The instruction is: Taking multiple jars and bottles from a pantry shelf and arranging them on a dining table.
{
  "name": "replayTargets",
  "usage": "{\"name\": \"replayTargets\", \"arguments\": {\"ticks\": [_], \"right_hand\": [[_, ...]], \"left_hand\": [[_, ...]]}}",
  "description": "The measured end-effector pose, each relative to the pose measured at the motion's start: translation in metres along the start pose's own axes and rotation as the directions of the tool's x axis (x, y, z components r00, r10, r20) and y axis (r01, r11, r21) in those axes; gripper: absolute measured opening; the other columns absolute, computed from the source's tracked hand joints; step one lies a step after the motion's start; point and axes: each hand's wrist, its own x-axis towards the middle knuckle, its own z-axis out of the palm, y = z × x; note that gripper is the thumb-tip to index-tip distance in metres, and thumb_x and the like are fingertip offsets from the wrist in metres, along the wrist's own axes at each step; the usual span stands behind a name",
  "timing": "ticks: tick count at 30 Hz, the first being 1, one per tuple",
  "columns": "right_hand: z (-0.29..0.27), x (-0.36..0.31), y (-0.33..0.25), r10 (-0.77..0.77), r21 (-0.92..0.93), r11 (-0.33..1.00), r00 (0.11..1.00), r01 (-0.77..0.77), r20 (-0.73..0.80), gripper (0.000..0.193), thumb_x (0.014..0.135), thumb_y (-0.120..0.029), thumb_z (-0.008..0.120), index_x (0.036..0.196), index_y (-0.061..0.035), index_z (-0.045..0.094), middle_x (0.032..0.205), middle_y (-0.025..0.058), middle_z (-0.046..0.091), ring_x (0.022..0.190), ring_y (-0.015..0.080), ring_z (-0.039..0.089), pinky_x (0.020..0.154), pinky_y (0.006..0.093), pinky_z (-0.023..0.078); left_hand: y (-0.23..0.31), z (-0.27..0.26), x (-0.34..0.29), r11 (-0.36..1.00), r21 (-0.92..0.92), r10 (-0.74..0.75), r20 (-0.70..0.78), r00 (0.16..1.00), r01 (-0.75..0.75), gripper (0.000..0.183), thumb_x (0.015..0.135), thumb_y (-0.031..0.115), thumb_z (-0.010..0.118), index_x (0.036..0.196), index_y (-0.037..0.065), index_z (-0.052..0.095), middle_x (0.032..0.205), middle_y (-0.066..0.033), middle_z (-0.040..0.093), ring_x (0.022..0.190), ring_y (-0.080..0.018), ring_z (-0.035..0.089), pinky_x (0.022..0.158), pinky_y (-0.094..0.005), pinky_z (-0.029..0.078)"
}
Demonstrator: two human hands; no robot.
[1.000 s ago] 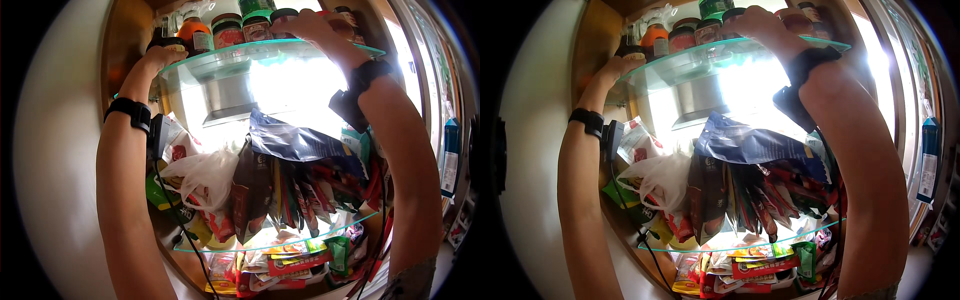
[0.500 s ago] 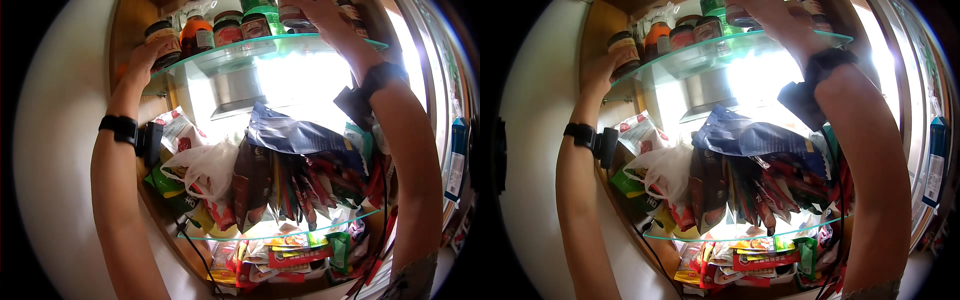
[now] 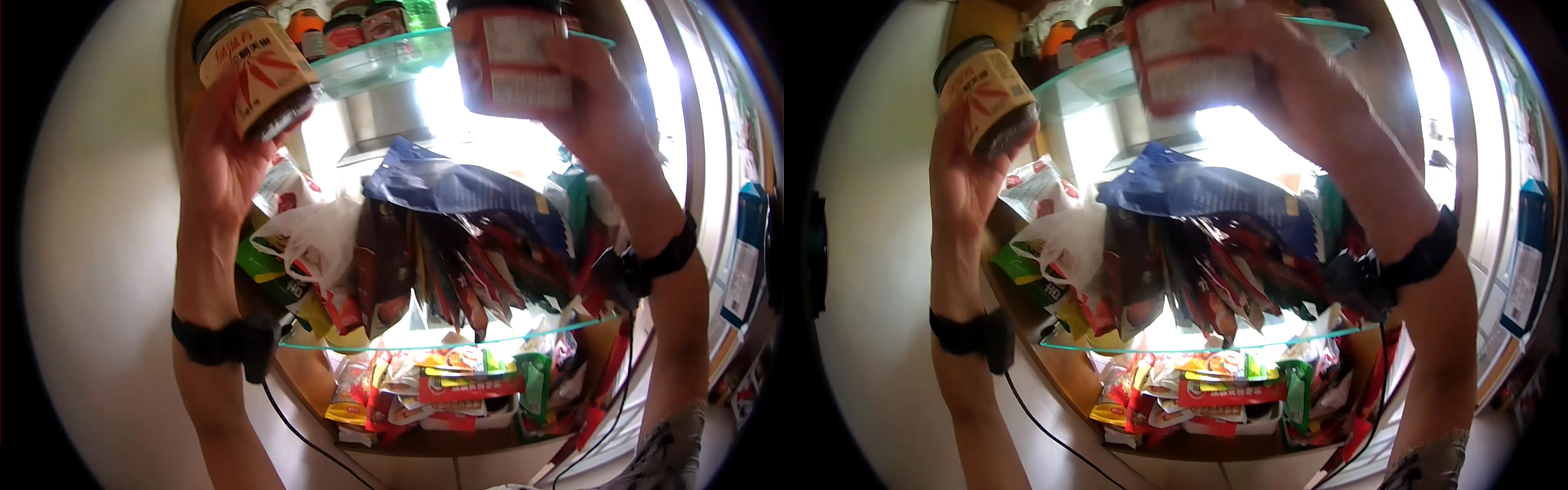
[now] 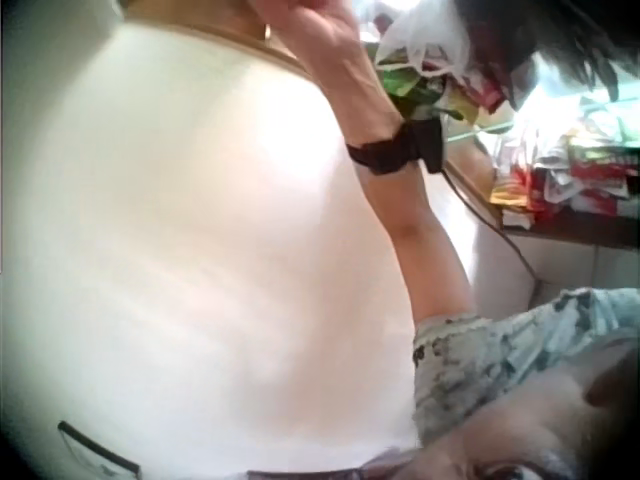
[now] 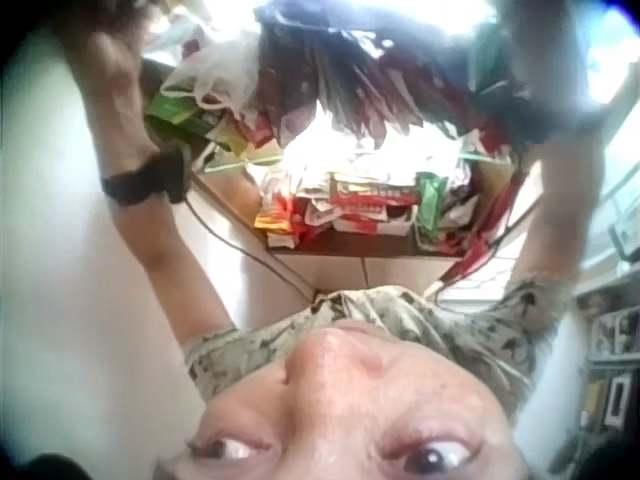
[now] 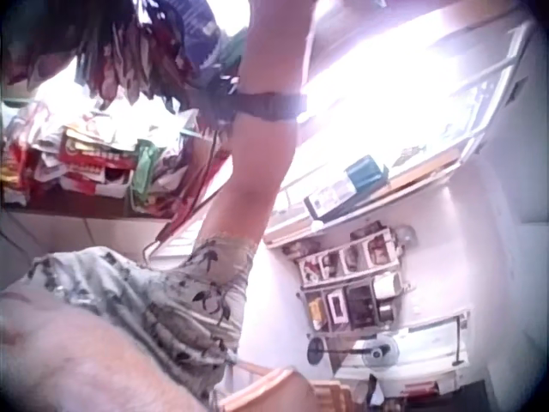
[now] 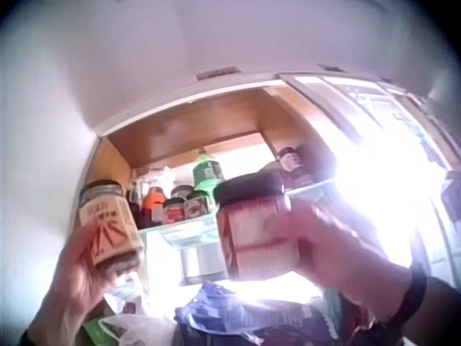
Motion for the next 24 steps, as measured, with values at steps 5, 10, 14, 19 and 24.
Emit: {"name": "replayTargets", "arguments": {"ticks": [5, 10, 14, 19, 24], "right_hand": [[0.015, -0.073, -0.006, 0.114, -0.020, 0.993, 0.993, -0.114, -0.011, 0.036, 0.079, -0.016, 0.057, 0.108, 0.0030, 0.053, 0.098, 0.0132, 0.062, 0.085, 0.0210, 0.064, 0.075, 0.0332, 0.054], [0.032, -0.139, -0.035, 0.242, 0.061, 0.970, 0.960, -0.235, -0.144, 0.046, 0.074, -0.009, 0.052, 0.119, 0.0032, 0.045, 0.108, 0.0175, 0.059, 0.095, 0.0261, 0.061, 0.083, 0.0384, 0.051], [0.054, -0.199, -0.070, 0.290, -0.189, 0.899, 0.861, -0.395, -0.419, 0.064, 0.066, -0.009, 0.065, 0.124, 0.0034, 0.040, 0.113, 0.0168, 0.057, 0.100, 0.0246, 0.059, 0.089, 0.0378, 0.047], [0.112, -0.250, -0.127, 0.310, -0.158, 0.869, 0.764, -0.469, -0.566, 0.061, 0.068, -0.012, 0.066, 0.123, 0.0013, 0.042, 0.111, 0.0146, 0.057, 0.098, 0.0225, 0.057, 0.086, 0.0372, 0.046], [0.159, -0.324, -0.212, 0.150, -0.219, 0.825, 0.576, -0.521, -0.804, 0.077, 0.064, -0.027, 0.071, 0.126, 0.0071, 0.040, 0.123, 0.0218, 0.050, 0.106, 0.0291, 0.056, 0.087, 0.0421, 0.048]], "left_hand": [[-0.059, 0.041, -0.064, 0.910, -0.390, -0.158, -0.006, 0.987, 0.143, 0.049, 0.093, 0.031, 0.043, 0.130, 0.000, 0.033, 0.123, -0.0175, 0.049, 0.112, -0.0344, 0.050, 0.094, -0.0539, 0.042], [-0.112, 0.071, -0.133, 0.825, -0.495, -0.281, 0.061, 0.958, 0.274, 0.053, 0.085, 0.021, 0.054, 0.129, 0.001, 0.034, 0.121, -0.0154, 0.050, 0.109, -0.0287, 0.053, 0.087, -0.0445, 0.048], [-0.135, 0.099, -0.172, 0.775, -0.483, -0.469, -0.006, 0.883, 0.408, 0.061, 0.067, -0.006, 0.053, 0.126, -0.002, 0.037, 0.115, -0.0149, 0.053, 0.103, -0.0250, 0.058, 0.085, -0.0377, 0.052], [-0.126, 0.144, -0.206, 0.679, -0.473, -0.580, 0.123, 0.805, 0.561, 0.065, 0.060, -0.012, 0.048, 0.124, -0.002, 0.041, 0.115, -0.0116, 0.053, 0.103, -0.0230, 0.057, 0.087, -0.0380, 0.050], [-0.140, 0.236, -0.241, 0.457, -0.621, -0.533, 0.382, 0.755, 0.636, 0.064, 0.061, -0.005, 0.059, 0.122, -0.005, 0.041, 0.113, -0.0121, 0.054, 0.099, -0.0224, 0.059, 0.084, -0.0355, 0.051]]}}
